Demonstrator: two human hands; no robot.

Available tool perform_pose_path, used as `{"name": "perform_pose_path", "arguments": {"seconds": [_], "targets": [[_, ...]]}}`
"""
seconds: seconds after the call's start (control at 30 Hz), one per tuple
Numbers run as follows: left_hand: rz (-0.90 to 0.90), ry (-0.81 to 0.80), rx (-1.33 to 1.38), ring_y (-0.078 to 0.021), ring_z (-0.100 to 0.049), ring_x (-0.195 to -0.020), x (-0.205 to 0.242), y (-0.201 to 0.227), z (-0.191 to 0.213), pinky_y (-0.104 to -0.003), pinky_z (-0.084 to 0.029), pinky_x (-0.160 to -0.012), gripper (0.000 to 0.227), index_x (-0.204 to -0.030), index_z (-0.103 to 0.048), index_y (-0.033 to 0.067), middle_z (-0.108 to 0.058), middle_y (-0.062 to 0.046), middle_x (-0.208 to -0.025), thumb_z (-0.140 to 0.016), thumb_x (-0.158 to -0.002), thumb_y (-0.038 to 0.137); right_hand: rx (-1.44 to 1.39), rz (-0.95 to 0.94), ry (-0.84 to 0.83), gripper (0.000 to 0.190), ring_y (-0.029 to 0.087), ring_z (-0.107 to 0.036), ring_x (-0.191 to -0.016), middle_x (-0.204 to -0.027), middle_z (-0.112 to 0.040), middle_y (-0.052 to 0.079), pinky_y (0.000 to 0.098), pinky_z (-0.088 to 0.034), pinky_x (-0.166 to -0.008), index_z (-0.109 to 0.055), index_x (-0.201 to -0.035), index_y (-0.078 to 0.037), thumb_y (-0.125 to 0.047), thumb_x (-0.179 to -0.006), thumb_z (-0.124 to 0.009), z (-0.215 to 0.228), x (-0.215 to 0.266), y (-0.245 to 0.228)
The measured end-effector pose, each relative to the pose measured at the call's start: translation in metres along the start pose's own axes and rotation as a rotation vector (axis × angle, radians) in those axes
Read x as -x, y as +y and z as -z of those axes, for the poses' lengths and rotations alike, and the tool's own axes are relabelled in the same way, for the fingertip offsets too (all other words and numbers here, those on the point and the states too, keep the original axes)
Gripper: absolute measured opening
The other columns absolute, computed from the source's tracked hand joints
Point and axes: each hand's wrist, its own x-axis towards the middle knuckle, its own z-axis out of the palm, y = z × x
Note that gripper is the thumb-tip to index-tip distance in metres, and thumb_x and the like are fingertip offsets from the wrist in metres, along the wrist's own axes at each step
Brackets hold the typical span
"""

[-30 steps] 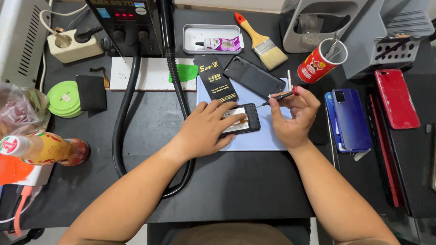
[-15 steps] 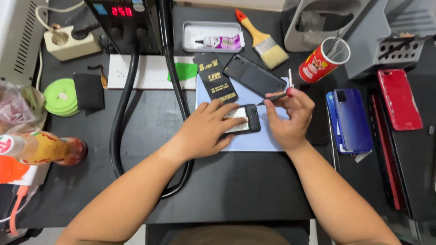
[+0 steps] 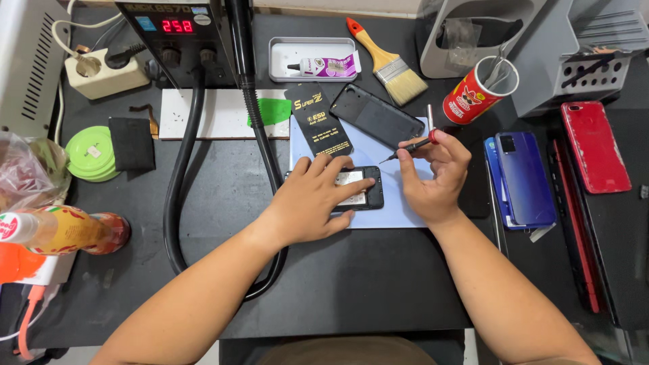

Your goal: The person uses a screwdriver to remove screws from a smartphone, then separates the back cover from the main body. They inspect the internal components and place the back cover aside on the workbench.

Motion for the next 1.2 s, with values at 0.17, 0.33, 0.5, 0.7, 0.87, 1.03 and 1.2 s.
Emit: {"name": "perform_pose_path", "arguments": {"seconds": [0.17,0.33,0.5,0.7,0.87,1.03,1.2], "targets": [[0.009,-0.008,-0.008,-0.0316,-0.051,-0.113,0.003,-0.001,-0.006,-0.046,-0.042,-0.086,0.06,-0.137,-0.063,0.0266,-0.056,-0.01,-0.131,-0.074,-0.078,0.037,-0.013,-0.005,-0.025,0.059,0.024,-0.073,-0.099,-0.109,-0.068,0.019,0.0345,-0.062,-0.09,-0.031,-0.139,-0.006,0.012,-0.099,-0.071,-0.001,0.003,-0.001],[0.006,0.014,-0.008,-0.031,-0.051,-0.114,0.003,-0.002,-0.006,-0.046,-0.042,-0.087,0.061,-0.136,-0.063,0.0268,-0.056,-0.009,-0.131,-0.075,-0.078,0.036,-0.024,0.01,-0.043,0.059,0.024,-0.073,-0.099,-0.11,-0.068,0.019,0.0349,-0.062,-0.09,-0.032,-0.139,-0.007,0.012,-0.099,-0.071,-0.002,0.001,-0.001],[0.015,-0.004,0.006,-0.0305,-0.051,-0.112,0.002,-0.001,-0.005,-0.045,-0.042,-0.085,0.06,-0.137,-0.063,0.0265,-0.056,-0.009,-0.132,-0.074,-0.078,0.035,-0.024,0.004,-0.045,0.06,0.024,-0.074,-0.099,-0.11,-0.067,0.019,0.0345,-0.062,-0.089,-0.032,-0.14,-0.007,0.012,-0.098,-0.071,-0.003,0.001,-0.002],[0.015,-0.004,-0.002,-0.0306,-0.051,-0.113,0.002,-0.002,-0.006,-0.046,-0.042,-0.085,0.06,-0.136,-0.063,0.027,-0.056,-0.009,-0.132,-0.074,-0.078,0.036,-0.036,-0.003,-0.076,0.06,0.024,-0.074,-0.097,-0.109,-0.069,0.018,0.0341,-0.061,-0.088,-0.034,-0.141,-0.007,0.011,-0.098,-0.072,-0.002,0.0,-0.001],[0.013,-0.01,-0.014,-0.031,-0.051,-0.113,0.002,-0.002,-0.006,-0.047,-0.042,-0.085,0.061,-0.137,-0.062,0.0272,-0.055,-0.009,-0.133,-0.074,-0.078,0.037,-0.024,0.012,-0.109,0.059,0.022,-0.073,-0.096,-0.107,-0.068,0.016,0.0339,-0.061,-0.087,-0.037,-0.141,-0.007,0.009,-0.097,-0.073,0.0,-0.003,0.0],[0.007,-0.009,-0.02,-0.0312,-0.05,-0.114,0.003,-0.002,-0.006,-0.047,-0.043,-0.086,0.062,-0.138,-0.062,0.0274,-0.055,-0.009,-0.132,-0.074,-0.078,0.037,-0.045,0.029,-0.154,0.054,0.026,-0.073,-0.108,-0.121,-0.068,0.019,0.0362,-0.059,-0.095,-0.037,-0.143,-0.007,0.012,-0.1,-0.064,0.005,-0.006,-0.003],[0.009,-0.012,-0.026,-0.0314,-0.051,-0.114,0.003,-0.002,-0.007,-0.047,-0.042,-0.087,0.061,-0.137,-0.062,0.0277,-0.055,-0.009,-0.132,-0.074,-0.079,0.038,0.021,0.047,-0.128,0.056,0.025,-0.068,-0.103,-0.116,-0.062,0.019,0.0346,-0.058,-0.088,-0.039,-0.138,-0.009,0.009,-0.095,-0.071,0.004,-0.009,-0.006]]}}
